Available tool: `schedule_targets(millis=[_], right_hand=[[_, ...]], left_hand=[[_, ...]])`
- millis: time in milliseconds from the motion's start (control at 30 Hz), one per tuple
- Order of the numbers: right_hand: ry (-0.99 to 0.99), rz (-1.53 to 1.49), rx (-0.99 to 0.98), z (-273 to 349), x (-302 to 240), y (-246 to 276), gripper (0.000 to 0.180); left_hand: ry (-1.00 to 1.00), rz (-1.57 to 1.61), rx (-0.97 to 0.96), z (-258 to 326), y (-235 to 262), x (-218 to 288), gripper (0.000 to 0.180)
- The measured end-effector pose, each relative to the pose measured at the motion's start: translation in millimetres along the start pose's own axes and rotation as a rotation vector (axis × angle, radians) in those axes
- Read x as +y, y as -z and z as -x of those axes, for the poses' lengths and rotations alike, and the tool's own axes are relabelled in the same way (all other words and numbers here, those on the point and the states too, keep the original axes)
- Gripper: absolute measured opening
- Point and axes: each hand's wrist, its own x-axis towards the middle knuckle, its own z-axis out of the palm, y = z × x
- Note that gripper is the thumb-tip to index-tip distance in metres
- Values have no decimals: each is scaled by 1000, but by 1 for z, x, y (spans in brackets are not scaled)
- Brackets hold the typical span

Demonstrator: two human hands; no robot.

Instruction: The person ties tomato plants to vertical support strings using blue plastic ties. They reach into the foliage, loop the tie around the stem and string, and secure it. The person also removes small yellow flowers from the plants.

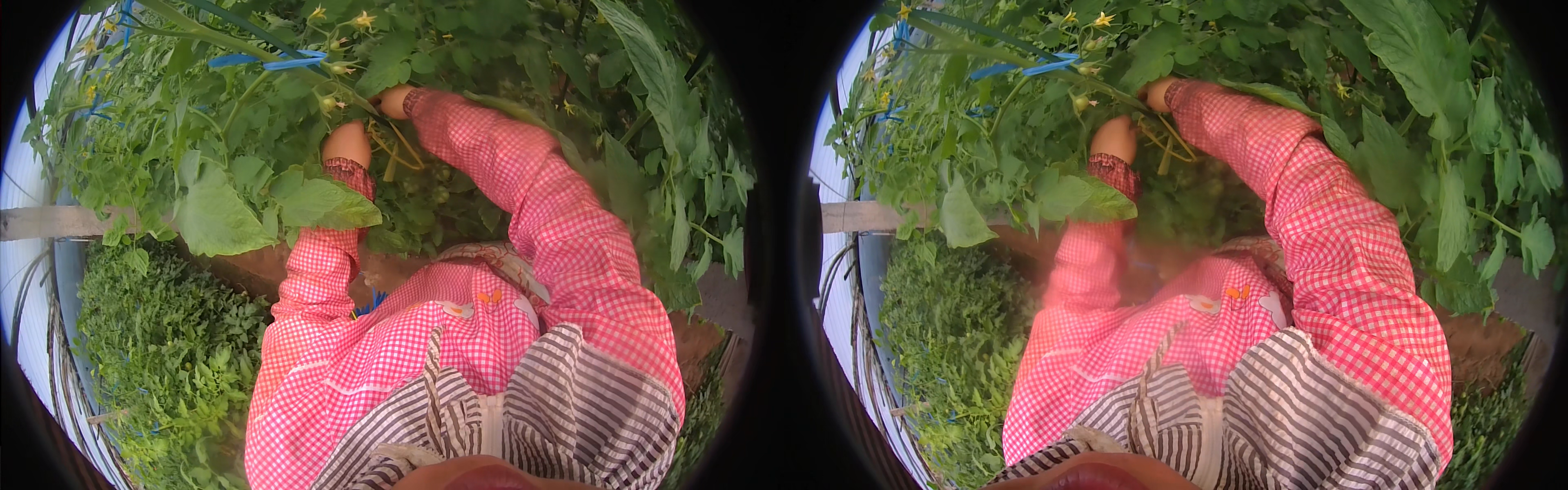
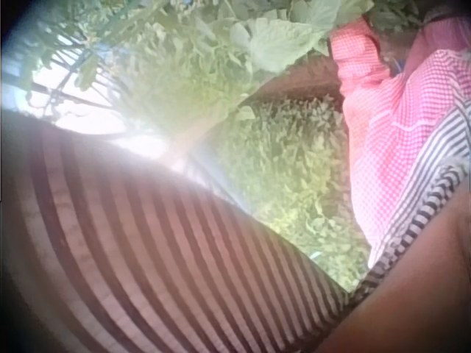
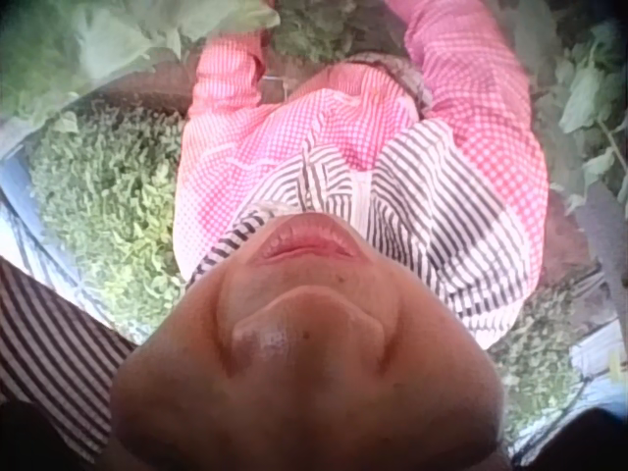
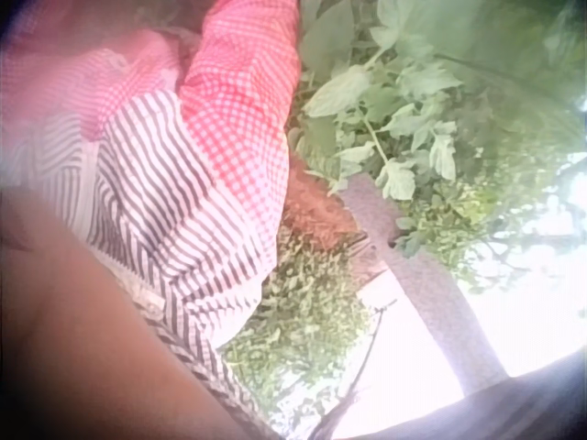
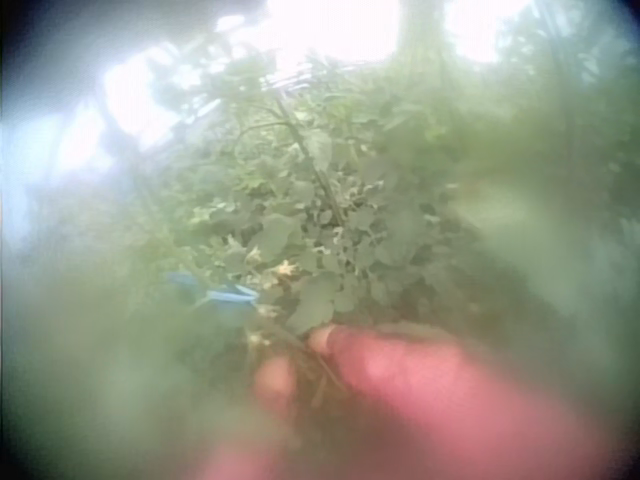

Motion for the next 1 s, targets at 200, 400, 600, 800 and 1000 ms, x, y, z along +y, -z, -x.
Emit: schedule_targets(millis=[200, 400, 600, 800, 1000], right_hand=[[179, 399, 402, -19, 35, -29, 27], [78, 272, 421, -18, 38, -36, 25], [129, 405, 321, -1, 11, 0, 29], [258, 233, 576, 8, 10, 1, 21], [256, 163, 404, 13, 5, 0, 22]], left_hand=[[-81, -16, -189, 23, 6, 2, 23], [-1, 203, -190, 8, 5, -12, 29], [748, 1901, -371, -50, -31, -39, 15], [578, 1814, -466, -64, -52, -48, 10], [422, 1341, -395, -60, -42, -33, 14]])
